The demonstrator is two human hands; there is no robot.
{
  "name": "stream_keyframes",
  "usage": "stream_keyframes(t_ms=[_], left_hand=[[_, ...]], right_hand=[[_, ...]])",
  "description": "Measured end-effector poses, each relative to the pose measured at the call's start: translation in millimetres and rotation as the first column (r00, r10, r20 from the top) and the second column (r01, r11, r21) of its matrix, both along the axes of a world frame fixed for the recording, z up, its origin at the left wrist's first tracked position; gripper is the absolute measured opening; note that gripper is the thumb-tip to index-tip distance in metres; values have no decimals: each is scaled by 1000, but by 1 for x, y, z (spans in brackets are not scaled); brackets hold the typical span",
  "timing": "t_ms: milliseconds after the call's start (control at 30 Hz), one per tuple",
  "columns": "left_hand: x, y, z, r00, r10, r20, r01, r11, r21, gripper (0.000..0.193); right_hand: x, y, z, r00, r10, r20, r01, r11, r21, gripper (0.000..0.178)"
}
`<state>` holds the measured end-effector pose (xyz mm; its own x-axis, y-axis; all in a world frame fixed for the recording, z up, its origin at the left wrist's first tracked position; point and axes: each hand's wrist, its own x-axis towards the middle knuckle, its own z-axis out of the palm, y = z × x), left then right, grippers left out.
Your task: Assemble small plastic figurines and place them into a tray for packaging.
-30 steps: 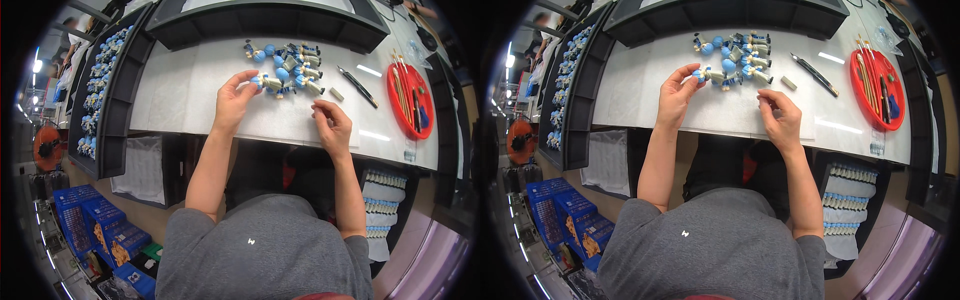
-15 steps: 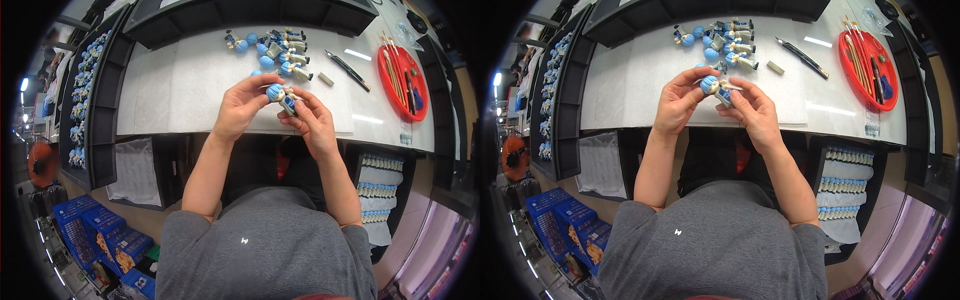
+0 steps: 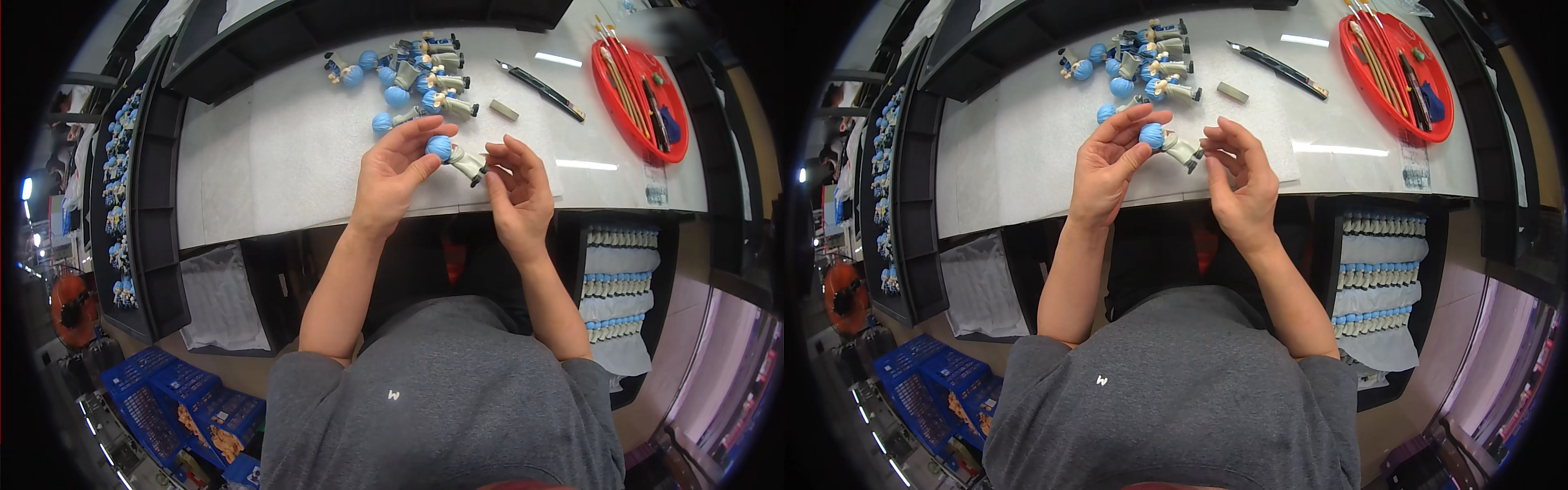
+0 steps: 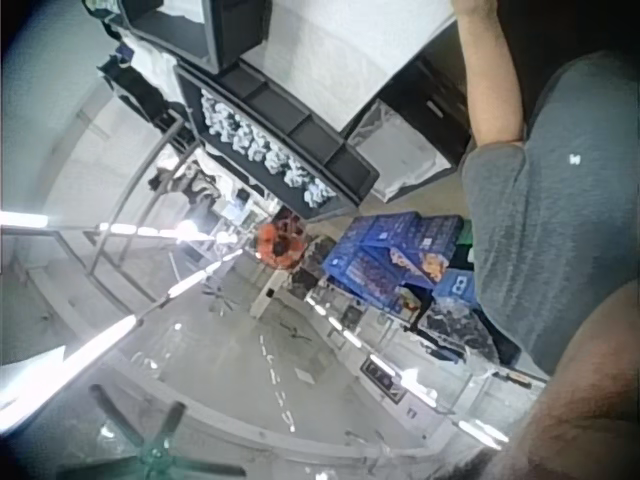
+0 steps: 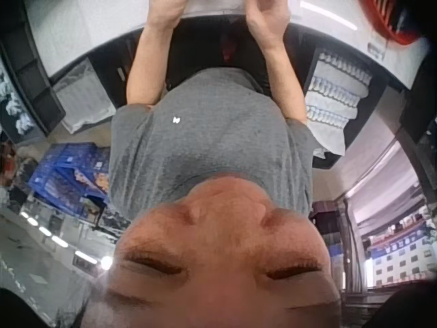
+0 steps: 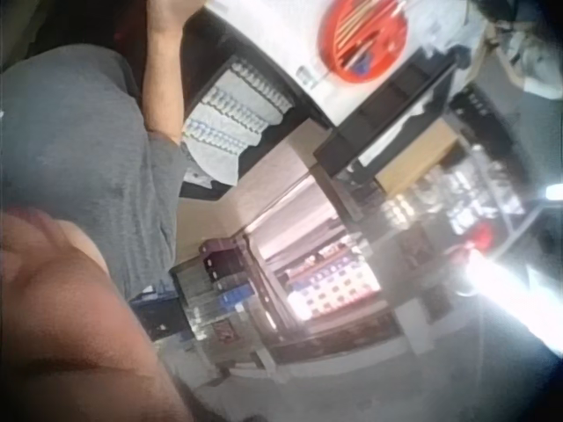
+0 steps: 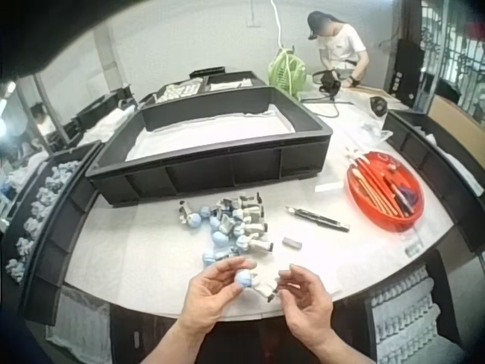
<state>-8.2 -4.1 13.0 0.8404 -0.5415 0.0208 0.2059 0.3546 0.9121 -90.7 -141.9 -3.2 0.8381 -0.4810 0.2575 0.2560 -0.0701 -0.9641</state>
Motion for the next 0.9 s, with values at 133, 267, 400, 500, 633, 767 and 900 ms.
stream_keyframes(t_ms=[133, 267, 400, 500, 633, 767, 900], left_hand=[[-1, -2, 2, 998, -30, 59, 27, 999, 47, 42], [-10, -23, 0, 988, -128, 85, 126, 992, 27, 44], [-27, -39, -5, 932, -219, 289, 159, 963, 218, 37], [-40, -51, -9, 897, -211, 388, 100, 953, 287, 34], [-30, -49, -18, 839, -139, 526, -81, 924, 374, 28], [-32, -60, -20, 856, -144, 497, -70, 920, 387, 21], [-34, -61, -25, 863, -129, 488, -92, 910, 404, 21]], right_hand=[[-4, -17, 1, 997, 73, -3, -72, 995, 64, 29], [-21, -33, 18, 976, 112, -188, -117, 993, -14, 29], [-41, -51, 5, 995, 80, -51, -91, 957, -277, 28], [-87, -77, 1, 995, 7, -98, -30, 971, -236, 27], [-185, -118, -10, 889, -434, -148, 409, 897, -169, 29], [-357, -158, -30, 212, -965, -153, 900, 254, -355, 32], [-532, -161, -133, -304, -871, -386, 907, -140, -398, 29]])
